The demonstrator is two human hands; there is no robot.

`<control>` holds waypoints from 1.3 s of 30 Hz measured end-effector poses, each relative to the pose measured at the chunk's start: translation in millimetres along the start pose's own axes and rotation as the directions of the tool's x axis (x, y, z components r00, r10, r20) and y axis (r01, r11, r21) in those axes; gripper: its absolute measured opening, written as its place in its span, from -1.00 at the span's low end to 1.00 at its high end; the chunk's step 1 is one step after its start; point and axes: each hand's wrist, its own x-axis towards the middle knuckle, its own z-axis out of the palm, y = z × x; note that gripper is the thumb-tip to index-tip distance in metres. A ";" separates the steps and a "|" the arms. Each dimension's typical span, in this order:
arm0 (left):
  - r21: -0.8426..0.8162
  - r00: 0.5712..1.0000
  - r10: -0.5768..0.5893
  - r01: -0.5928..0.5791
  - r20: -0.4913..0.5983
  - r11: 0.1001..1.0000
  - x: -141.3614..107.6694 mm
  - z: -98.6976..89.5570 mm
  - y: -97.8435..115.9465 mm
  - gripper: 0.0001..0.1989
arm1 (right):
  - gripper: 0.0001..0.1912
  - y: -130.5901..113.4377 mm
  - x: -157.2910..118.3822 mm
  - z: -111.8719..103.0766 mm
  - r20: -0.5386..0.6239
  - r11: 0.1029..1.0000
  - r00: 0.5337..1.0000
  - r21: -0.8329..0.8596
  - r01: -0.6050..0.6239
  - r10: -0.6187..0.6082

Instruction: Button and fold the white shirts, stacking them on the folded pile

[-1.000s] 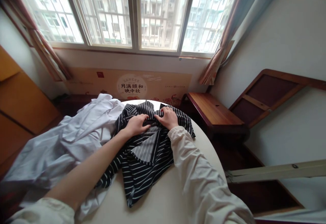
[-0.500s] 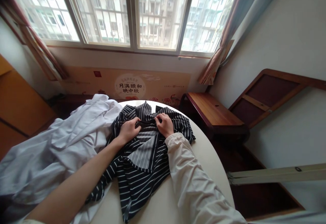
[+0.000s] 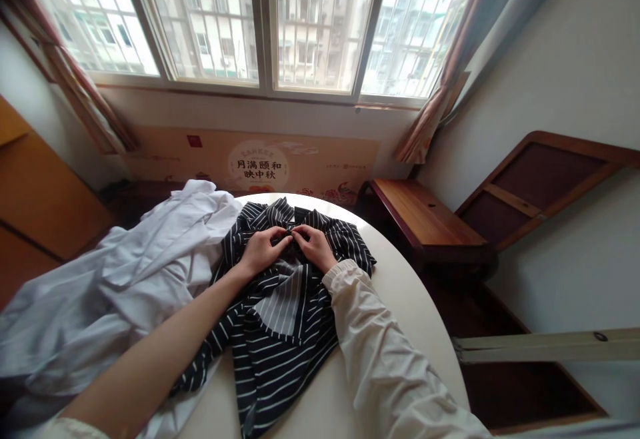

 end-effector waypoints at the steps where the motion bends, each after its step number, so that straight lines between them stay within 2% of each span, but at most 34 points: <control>1: -0.023 1.000 -0.007 0.007 0.002 1.000 0.4 0.2 -1.4 -0.78 | -0.75 -1.3 -0.4 0.4 0.016 1.000 1.000 -0.004 0.008 -0.008; 4: -0.092 1.000 -0.001 0.002 0.012 0.996 1.3 0.0 -3.7 -0.81 | -0.77 -3.8 -1.2 -0.2 0.023 0.999 1.000 -0.032 0.017 -0.016; 9: -0.128 0.999 0.000 0.005 0.040 0.992 1.8 -1.5 -3.1 -0.82 | -0.79 -3.6 -1.9 -0.8 -0.029 0.991 1.000 -0.131 -0.002 -0.002; 15: -0.253 0.997 -0.046 0.062 0.069 0.965 4.1 -4.2 -4.3 -0.79 | -0.75 -2.7 -1.6 0.2 -0.013 0.993 1.000 -0.115 0.007 -0.008; 22: -0.331 0.995 -0.067 0.088 0.072 0.940 5.6 -1.8 -6.0 -0.77 | -0.76 -7.1 -2.2 -0.4 -0.065 0.990 0.998 -0.142 -0.010 0.001; 29: -0.285 0.996 -0.058 0.076 0.069 0.956 5.0 -1.9 -3.4 -0.76 | -0.77 -10.8 -3.6 -1.1 -0.088 0.989 0.996 -0.145 0.017 -0.030; 35: -0.177 0.997 -0.035 0.048 0.074 0.983 3.4 0.3 -3.2 -0.78 | -0.78 -13.9 -4.5 -1.1 -0.098 0.986 0.994 -0.163 0.024 -0.041; 39: -0.134 0.996 -0.055 0.064 0.065 0.989 2.8 0.3 -1.9 -0.81 | -0.79 -16.2 -5.5 -0.6 -0.068 0.983 0.996 -0.175 0.052 -0.065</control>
